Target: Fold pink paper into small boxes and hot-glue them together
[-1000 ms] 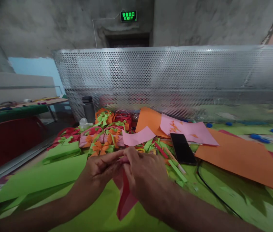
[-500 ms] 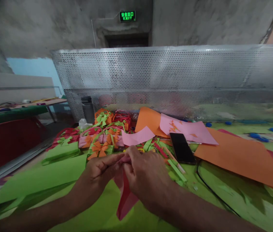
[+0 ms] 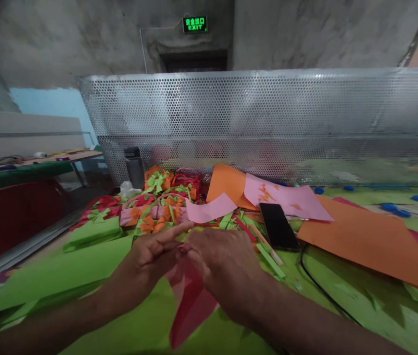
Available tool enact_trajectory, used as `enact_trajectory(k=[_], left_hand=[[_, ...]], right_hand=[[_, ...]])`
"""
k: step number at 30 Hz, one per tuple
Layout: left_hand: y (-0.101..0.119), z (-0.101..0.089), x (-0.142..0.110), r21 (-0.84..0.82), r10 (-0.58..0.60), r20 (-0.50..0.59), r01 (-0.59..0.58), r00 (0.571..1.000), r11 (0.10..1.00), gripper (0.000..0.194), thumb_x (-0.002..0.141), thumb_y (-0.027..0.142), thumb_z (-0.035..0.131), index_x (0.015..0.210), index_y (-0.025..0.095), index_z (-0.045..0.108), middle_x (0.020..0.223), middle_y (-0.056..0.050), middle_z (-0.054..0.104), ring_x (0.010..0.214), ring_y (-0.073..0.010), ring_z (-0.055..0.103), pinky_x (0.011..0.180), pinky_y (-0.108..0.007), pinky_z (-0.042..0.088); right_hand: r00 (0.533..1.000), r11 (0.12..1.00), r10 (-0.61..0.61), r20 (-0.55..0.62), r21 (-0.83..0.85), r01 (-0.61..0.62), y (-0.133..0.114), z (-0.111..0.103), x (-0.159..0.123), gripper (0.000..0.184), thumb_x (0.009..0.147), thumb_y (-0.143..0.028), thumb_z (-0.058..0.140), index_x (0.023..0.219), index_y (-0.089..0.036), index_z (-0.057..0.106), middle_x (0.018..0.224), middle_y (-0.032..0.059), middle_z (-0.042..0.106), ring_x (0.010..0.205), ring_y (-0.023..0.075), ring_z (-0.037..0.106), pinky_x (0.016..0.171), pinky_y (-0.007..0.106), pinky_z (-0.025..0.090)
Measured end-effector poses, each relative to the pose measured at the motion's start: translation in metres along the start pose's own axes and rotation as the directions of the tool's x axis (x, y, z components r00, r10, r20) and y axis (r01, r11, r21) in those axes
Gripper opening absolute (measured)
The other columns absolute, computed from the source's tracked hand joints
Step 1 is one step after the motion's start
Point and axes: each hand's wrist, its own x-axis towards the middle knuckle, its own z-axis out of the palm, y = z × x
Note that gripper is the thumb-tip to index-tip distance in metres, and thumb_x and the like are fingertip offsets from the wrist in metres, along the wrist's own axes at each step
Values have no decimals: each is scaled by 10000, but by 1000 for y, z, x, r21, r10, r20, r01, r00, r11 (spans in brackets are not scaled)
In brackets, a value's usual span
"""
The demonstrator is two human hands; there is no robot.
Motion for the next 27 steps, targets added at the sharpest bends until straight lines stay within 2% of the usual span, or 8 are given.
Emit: enact_trajectory(k=[4,9,14,19,22,27], left_hand=[[2,-1,1,9,-6,34,5,999,1000,495,813,230,498,1297,188,397,788,-30,652,649,-126,557,529,-197,390],[3,-4,5,-48,-39,86,43,996,998,487,805,204,499,1285,187,415,806,-41,664,737,-152,590,572,-207,415],[5,-5,8,-136,-45,122,62,992,989,482,785,181,532,1259,209,447,993,-52,647,839,-158,598,673,-230,449],[2,-4,6,-88,-2,136,15,991,996,469,780,210,542,1244,198,473,801,-35,665,736,-168,615,622,-240,472],[0,-3,6,-80,14,109,-6,994,997,496,768,217,557,1254,184,464,755,-33,658,695,-163,611,583,-228,468],[1,-1,4,-93,-33,109,44,993,995,549,771,229,555,1298,191,405,704,-27,660,609,-149,598,533,-223,447]], right_hand=[[995,995,-90,-39,-47,88,1,-3,2,134,818,-154,519,725,-178,613,764,35,573,732,143,520,638,253,390],[998,997,-65,-11,35,65,1,-6,5,103,770,-124,581,681,-171,562,758,13,534,743,136,492,639,250,380],[1000,982,-7,30,188,1,3,-9,9,149,717,-77,623,669,-173,521,727,-16,534,729,117,500,648,239,369],[990,963,82,117,246,-109,3,-11,10,143,718,-67,584,671,-180,509,731,-26,541,703,107,506,623,225,354],[982,968,115,148,204,-144,1,-11,10,142,734,-84,572,669,-177,487,694,-29,539,655,105,480,580,221,323],[975,977,148,169,131,-171,-1,-10,7,128,761,-117,555,678,-175,475,647,-28,537,593,104,448,533,226,285]])
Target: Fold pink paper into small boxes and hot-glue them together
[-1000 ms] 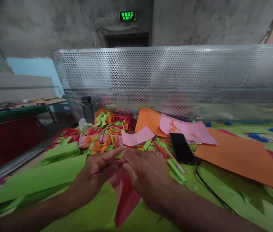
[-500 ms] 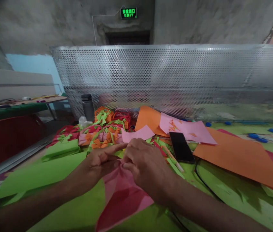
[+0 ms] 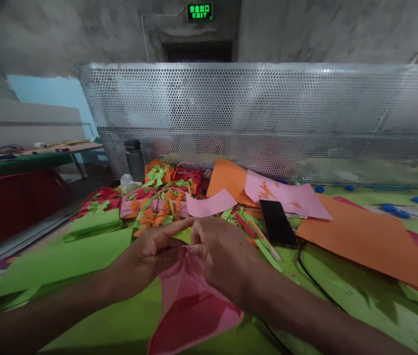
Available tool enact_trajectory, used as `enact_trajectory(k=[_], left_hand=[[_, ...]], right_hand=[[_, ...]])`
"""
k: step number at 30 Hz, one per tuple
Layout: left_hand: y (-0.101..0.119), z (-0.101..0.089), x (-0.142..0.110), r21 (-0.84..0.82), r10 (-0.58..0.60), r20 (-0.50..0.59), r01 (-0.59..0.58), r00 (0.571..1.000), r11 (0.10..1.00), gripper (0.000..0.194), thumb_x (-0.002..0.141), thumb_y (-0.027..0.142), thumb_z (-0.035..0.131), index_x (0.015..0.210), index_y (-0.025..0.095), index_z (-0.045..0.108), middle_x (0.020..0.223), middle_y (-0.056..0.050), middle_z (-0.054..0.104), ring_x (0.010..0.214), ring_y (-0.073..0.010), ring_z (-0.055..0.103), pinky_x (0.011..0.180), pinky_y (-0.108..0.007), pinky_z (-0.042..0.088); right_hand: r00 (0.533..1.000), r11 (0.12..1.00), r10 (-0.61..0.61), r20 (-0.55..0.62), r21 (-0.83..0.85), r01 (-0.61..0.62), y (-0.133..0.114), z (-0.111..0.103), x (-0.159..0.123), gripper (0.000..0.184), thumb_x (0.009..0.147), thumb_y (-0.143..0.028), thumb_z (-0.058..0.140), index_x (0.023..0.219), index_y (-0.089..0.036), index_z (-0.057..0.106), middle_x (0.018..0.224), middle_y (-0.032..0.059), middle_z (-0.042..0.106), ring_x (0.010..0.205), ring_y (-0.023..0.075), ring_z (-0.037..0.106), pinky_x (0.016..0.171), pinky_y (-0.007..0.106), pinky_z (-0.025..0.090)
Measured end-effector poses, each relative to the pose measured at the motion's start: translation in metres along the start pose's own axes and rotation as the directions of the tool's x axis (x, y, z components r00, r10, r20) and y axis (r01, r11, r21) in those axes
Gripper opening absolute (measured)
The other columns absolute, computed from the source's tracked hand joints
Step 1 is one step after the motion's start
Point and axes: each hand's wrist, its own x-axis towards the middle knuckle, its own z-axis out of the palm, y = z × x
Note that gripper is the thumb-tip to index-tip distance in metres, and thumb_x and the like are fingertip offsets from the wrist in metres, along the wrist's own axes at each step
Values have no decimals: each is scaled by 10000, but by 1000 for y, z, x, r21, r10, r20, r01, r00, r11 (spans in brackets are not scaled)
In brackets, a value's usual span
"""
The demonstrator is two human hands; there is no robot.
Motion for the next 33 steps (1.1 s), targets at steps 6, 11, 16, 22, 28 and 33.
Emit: enact_trajectory(k=[6,11,16,22,28,33], left_hand=[[1,0,0,-29,-8,-7,7,1000,1000,583,755,231,578,1305,188,388,719,-26,653,583,-130,576,523,-215,426],[-2,-4,3,-41,-7,-5,7,1000,999,540,758,223,570,1277,182,427,721,-20,641,614,-132,574,545,-216,432],[-4,-8,5,-23,-21,7,21,1000,1000,552,764,202,553,1294,191,399,766,-22,638,666,-143,579,581,-232,435],[-4,-8,6,-33,-42,35,43,999,999,545,789,197,532,1308,184,366,780,-22,612,693,-133,561,587,-223,407],[-6,-3,4,-46,-4,33,5,999,999,532,788,222,533,1299,199,386,752,-30,622,683,-149,579,574,-240,433],[-2,1,2,-57,-3,52,5,999,998,520,788,218,526,1292,225,397,757,-30,638,663,-148,591,548,-232,442]], right_hand=[[998,995,-34,53,99,29,-2,-4,1,139,729,-68,554,774,-199,559,756,-32,612,716,114,530,631,225,348],[992,969,-77,104,244,50,-2,-10,2,215,694,-11,556,791,-203,572,831,-31,615,787,108,548,712,224,373],[983,960,-25,184,280,-28,4,-12,5,168,687,-31,562,732,-193,560,792,-41,589,748,100,527,680,218,367],[972,956,43,233,274,-108,12,-12,10,54,734,-160,569,692,-192,560,666,-48,543,633,95,474,587,217,341],[975,972,117,189,179,-152,6,-9,8,90,733,-164,535,645,-173,520,619,-33,541,599,101,467,555,226,315],[987,994,106,123,28,-110,0,-7,3,92,724,-134,514,642,-170,498,641,-8,577,594,111,472,539,235,290]])
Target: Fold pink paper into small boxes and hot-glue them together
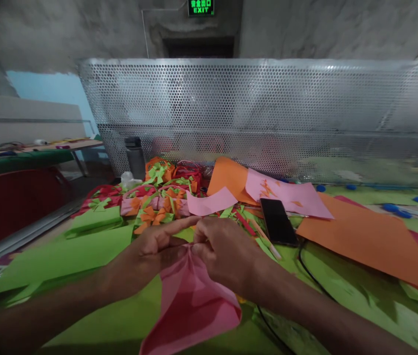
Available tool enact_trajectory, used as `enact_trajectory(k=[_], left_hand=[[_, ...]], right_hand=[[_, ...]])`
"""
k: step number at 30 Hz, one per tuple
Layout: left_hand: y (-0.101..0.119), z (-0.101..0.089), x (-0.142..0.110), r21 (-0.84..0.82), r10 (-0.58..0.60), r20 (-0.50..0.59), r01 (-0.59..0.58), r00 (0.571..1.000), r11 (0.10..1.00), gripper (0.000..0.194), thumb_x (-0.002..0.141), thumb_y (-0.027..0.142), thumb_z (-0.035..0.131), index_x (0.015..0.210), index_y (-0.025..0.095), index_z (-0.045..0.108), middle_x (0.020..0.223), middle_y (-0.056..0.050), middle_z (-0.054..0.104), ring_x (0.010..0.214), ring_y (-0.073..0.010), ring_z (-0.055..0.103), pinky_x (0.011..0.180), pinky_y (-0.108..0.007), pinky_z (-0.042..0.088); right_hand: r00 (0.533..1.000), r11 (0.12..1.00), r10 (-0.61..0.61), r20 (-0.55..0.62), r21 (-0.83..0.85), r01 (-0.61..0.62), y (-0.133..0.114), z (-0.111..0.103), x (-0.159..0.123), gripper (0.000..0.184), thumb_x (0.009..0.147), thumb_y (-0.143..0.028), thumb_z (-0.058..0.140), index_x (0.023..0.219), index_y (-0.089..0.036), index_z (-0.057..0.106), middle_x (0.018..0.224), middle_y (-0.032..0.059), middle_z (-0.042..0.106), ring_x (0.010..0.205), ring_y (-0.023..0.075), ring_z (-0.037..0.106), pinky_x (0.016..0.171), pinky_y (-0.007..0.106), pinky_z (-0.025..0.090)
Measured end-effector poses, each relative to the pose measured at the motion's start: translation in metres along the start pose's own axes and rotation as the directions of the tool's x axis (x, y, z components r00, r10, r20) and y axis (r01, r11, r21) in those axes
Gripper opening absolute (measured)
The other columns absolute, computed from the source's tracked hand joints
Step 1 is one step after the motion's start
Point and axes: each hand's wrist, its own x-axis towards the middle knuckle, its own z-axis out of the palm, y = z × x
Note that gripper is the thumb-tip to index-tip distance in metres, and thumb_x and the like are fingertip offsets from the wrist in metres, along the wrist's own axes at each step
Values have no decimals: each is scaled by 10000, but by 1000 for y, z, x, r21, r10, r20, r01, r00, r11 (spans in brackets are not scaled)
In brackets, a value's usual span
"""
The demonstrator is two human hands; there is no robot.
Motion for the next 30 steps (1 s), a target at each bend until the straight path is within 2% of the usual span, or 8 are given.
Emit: enact_trajectory(k=[10,16,19,23,27,30], left_hand=[[2,2,0,-66,-53,1,53,999,996,491,765,239,555,1244,213,449,773,-39,651,605,-134,575,535,-228,415],[6,3,2,-79,-107,-8,106,994,991,329,734,301,607,1026,153,574,717,-16,603,534,-74,458,498,-185,318],[4,2,3,-43,-128,-29,127,991,991,277,718,354,622,843,108,598,686,-9,562,544,-66,408,499,-184,289],[-2,-1,3,60,-168,-74,173,983,983,268,712,374,616,698,113,560,572,40,461,491,-54,315,449,-190,218],[-8,-3,3,135,-159,-100,172,982,976,235,726,341,588,646,125,541,527,59,419,464,-50,288,430,-190,201],[-8,-4,3,149,-143,-120,160,982,976,208,729,309,569,635,125,543,528,57,419,460,-48,286,430,-187,207]], right_hand=[[998,997,-8,-57,-75,4,3,8,-1,83,755,-162,497,674,-179,490,642,-8,557,584,111,447,516,240,232],[997,989,-6,-78,-150,-6,2,13,-1,117,772,-175,491,657,-178,471,618,-2,542,558,115,432,510,246,225],[997,973,-26,-74,-230,8,-1,14,-2,127,789,-182,483,663,-168,476,634,18,544,574,128,433,533,258,249],[995,955,-68,-68,-293,45,-4,14,-1,112,796,-179,483,688,-156,500,676,43,560,630,155,449,578,279,273],[992,945,-104,-76,-318,75,-5,15,-1,122,795,-165,486,675,-158,502,646,29,548,615,154,427,580,288,263],[991,969,-83,-108,-241,55,-2,16,-2,46,766,-150,515,722,-162,517,663,23,551,632,153,440,573,275,270]])
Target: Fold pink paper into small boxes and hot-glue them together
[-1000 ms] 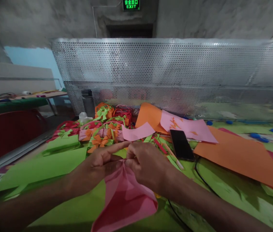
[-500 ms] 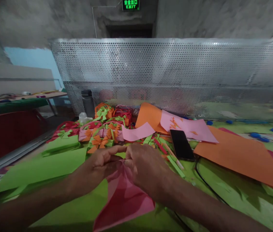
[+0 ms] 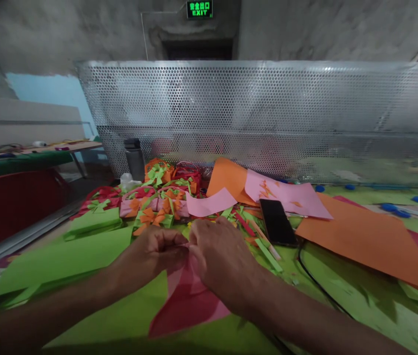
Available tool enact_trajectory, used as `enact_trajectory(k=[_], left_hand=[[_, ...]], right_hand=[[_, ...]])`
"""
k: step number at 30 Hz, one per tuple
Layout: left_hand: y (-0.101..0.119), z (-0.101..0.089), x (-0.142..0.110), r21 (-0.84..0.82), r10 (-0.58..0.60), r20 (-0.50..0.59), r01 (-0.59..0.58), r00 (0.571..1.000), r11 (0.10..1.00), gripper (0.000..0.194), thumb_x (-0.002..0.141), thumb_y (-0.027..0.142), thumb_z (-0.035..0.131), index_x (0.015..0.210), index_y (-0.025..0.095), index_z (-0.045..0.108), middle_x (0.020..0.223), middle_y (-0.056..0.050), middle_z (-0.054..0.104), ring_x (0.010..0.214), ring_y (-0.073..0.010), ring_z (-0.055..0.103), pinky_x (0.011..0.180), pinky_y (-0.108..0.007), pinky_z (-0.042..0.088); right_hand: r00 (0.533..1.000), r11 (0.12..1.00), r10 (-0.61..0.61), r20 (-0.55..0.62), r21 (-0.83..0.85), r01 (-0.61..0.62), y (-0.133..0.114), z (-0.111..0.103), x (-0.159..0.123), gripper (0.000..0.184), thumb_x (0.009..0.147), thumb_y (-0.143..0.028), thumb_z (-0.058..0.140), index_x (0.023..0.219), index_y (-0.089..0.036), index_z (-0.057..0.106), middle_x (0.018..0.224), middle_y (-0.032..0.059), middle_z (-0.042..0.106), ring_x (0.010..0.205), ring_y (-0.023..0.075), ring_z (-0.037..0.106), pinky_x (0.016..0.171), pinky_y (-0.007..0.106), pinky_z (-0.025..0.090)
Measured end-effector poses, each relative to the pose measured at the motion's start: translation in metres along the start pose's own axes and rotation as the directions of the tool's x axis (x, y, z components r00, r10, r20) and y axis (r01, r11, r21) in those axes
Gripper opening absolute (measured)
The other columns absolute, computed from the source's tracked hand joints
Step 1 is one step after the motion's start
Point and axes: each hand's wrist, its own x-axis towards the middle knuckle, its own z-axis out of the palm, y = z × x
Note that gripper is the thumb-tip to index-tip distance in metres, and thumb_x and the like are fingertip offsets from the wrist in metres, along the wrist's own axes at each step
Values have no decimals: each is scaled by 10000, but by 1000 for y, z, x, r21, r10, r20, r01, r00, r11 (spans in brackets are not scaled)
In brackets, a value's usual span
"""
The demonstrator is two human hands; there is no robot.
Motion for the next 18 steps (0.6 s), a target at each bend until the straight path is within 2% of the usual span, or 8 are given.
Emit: enact_trajectory(k=[1,4,7,11,18], left_hand=[[0,0,0,13,10,-12,-10,1000,1000,200,728,297,564,629,125,544,523,56,421,458,-49,288,429,-187,209],[4,-1,-1,70,57,-39,-55,998,996,178,723,268,545,621,122,551,505,51,426,452,-56,309,428,-191,222],[10,-2,-3,104,74,-69,-67,995,992,157,714,248,535,627,120,565,519,39,459,462,-65,348,436,-191,253],[14,-3,-5,144,96,-95,-81,991,986,138,709,220,520,649,120,592,537,31,496,471,-69,376,439,-183,274],[9,-5,-4,190,153,-74,-137,985,972,175,730,260,547,691,115,636,571,18,536,496,-72,404,446,-175,291]], right_hand=[[1000,999,22,-8,42,-22,1,0,0,31,753,-144,522,776,-164,526,689,26,558,648,155,451,574,270,279],[998,980,66,3,189,-65,5,-1,0,286,715,-118,522,993,-181,502,765,25,572,693,155,486,598,261,317],[994,941,96,57,321,-109,8,-3,2,416,685,-90,512,1082,-204,467,721,-9,560,663,139,503,603,254,344],[987,872,139,82,462,-161,9,-5,5,423,671,-81,523,1072,-206,477,682,-36,558,626,121,515,583,241,363],[984,856,180,-8,494,-152,8,-3,5,357,657,-82,562,993,-198,525,630,-55,544,593,108,521,588,239,381]])
